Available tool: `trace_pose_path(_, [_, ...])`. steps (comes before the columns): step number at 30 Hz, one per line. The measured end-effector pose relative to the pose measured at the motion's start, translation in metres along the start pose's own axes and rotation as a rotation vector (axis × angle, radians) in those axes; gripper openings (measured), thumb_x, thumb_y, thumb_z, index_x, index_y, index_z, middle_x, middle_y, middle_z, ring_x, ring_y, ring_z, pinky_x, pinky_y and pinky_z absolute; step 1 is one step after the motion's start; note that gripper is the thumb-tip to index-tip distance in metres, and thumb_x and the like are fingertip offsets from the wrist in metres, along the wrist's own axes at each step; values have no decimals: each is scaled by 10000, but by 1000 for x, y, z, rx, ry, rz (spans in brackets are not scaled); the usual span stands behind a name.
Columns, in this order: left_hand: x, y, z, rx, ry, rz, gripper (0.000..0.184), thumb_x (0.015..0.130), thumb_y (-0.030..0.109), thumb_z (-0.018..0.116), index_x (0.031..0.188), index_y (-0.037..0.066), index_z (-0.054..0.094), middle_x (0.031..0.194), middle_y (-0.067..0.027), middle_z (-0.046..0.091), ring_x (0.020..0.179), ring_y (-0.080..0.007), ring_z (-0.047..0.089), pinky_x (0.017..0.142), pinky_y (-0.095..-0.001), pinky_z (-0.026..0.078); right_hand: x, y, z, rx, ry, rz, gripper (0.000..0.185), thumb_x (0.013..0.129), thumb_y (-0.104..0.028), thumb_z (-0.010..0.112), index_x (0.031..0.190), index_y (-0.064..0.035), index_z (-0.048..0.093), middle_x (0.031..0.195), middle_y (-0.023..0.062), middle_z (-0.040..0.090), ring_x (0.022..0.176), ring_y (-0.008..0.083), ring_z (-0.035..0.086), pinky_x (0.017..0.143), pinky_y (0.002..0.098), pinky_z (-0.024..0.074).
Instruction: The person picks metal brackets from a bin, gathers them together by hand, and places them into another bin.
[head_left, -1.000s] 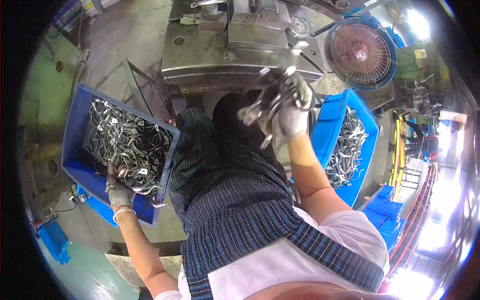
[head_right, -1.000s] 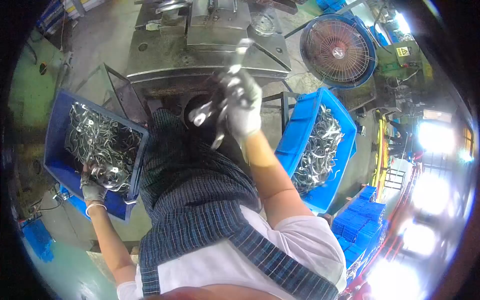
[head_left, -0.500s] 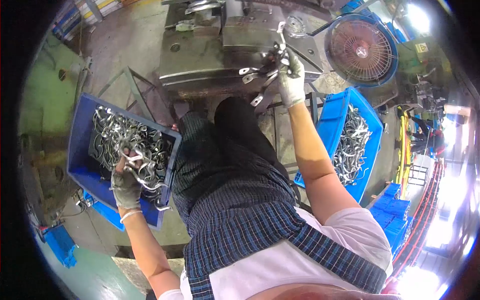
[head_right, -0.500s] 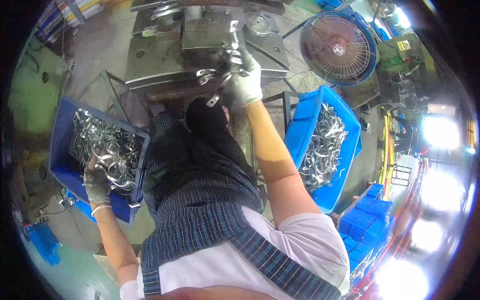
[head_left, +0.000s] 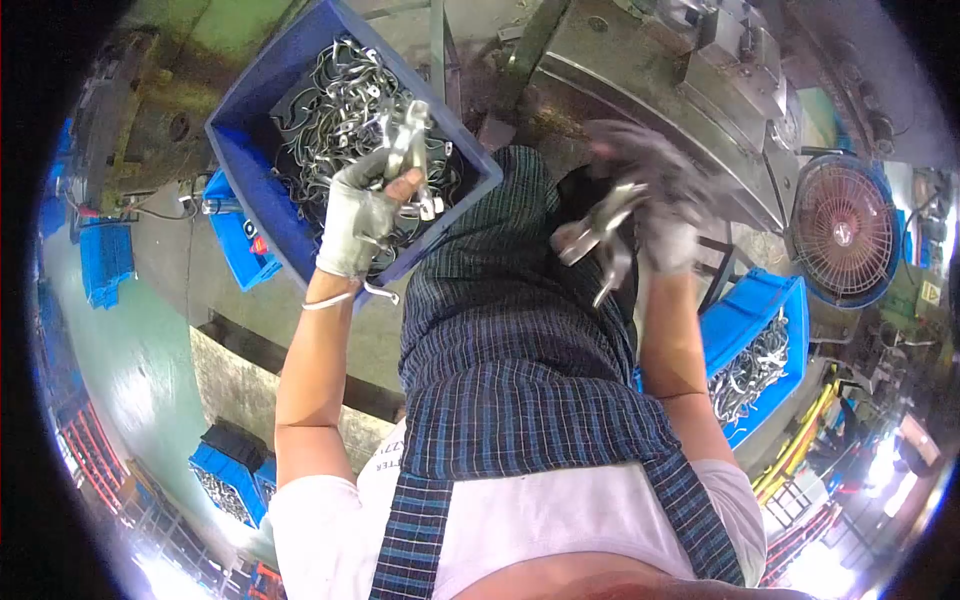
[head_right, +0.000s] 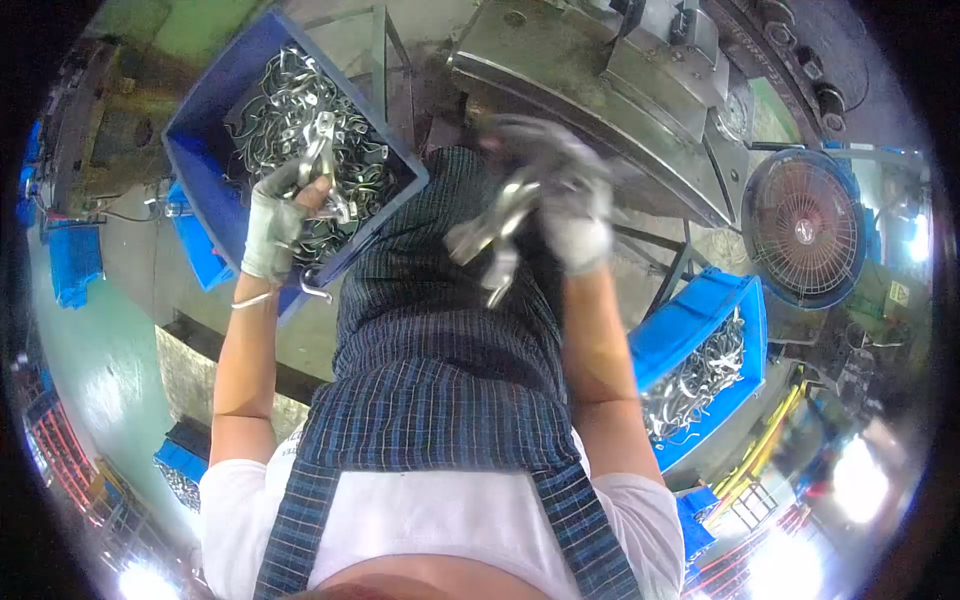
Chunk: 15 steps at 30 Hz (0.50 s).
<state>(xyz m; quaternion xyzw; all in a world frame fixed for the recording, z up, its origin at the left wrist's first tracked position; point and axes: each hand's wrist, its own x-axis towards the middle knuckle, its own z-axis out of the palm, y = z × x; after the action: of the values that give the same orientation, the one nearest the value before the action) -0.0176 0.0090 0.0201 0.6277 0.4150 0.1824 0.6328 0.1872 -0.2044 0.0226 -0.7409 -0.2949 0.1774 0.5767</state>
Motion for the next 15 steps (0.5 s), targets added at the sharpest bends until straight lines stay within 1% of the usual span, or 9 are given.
trace_pose_path(2, [-7,4,6,-56,6,6,313,676,106,713,928,-32,590,781,-36,606,664,-79,527,589,-193,420,5,-40,48,175,-335,75,311,764,71,431,1034,-31,546,919,56,592,816,106,558,692,217,458])
trace_pose_path(3, [-9,5,8,-105,9,-20,313,676,103,712,928,-37,589,777,-34,605,654,-75,525,580,-192,421,6,-41,69,51,-435,281,329,762,76,433,1052,-27,549,954,58,596,823,105,560,694,211,458])
trace_pose_path(4, [-9,2,10,-102,0,-5,314,679,106,710,929,-39,588,771,-34,605,648,-72,524,573,-193,423,0,-32,91,185,-475,124,310,773,69,450,1052,-20,552,928,56,597,802,91,552,693,208,453])
trace_pose_path(5, [-7,-1,13,-103,-7,15,316,682,110,709,931,-40,587,766,-33,604,641,-69,523,567,-194,424,-1,-24,110,199,-560,314,281,792,19,490,1070,10,526,854,47,586,737,63,529,636,178,439])
trace_pose_path(7, [-9,-5,14,-178,-57,2,329,693,132,702,931,-58,579,744,-34,604,630,-70,520,555,-208,431,-7,-5,134,819,-591,437,295,799,-30,522,1084,38,498,805,26,565,691,38,505,578,151,414])
trace_pose_path(10, [-8,-8,7,182,-86,152,300,679,153,702,898,-27,603,700,-74,615,596,-119,550,553,-245,438,-4,-8,129,549,-472,371,314,813,-72,523,1095,59,473,795,9,560,643,27,486,536,135,390])
trace_pose_path(11, [-12,-4,4,306,-114,234,293,671,157,703,888,-16,609,695,-92,616,589,-146,565,554,-256,440,-2,-13,119,459,-462,565,271,837,-123,512,1043,53,509,773,0,563,613,32,480,516,152,393])
trace_pose_path(13, [-13,-1,1,474,-145,371,280,657,166,706,870,4,620,694,-123,611,590,-200,584,554,-274,443,-1,-11,120,727,-362,435,255,849,-189,514,986,24,548,743,-1,565,598,40,485,494,176,398])
trace_pose_path(15, [-12,1,3,565,-165,485,269,644,174,708,852,24,629,703,-149,601,606,-255,593,555,-290,446,1,-18,110,694,-495,511,198,831,-171,538,962,-27,568,814,21,589,670,84,549,551,198,447])
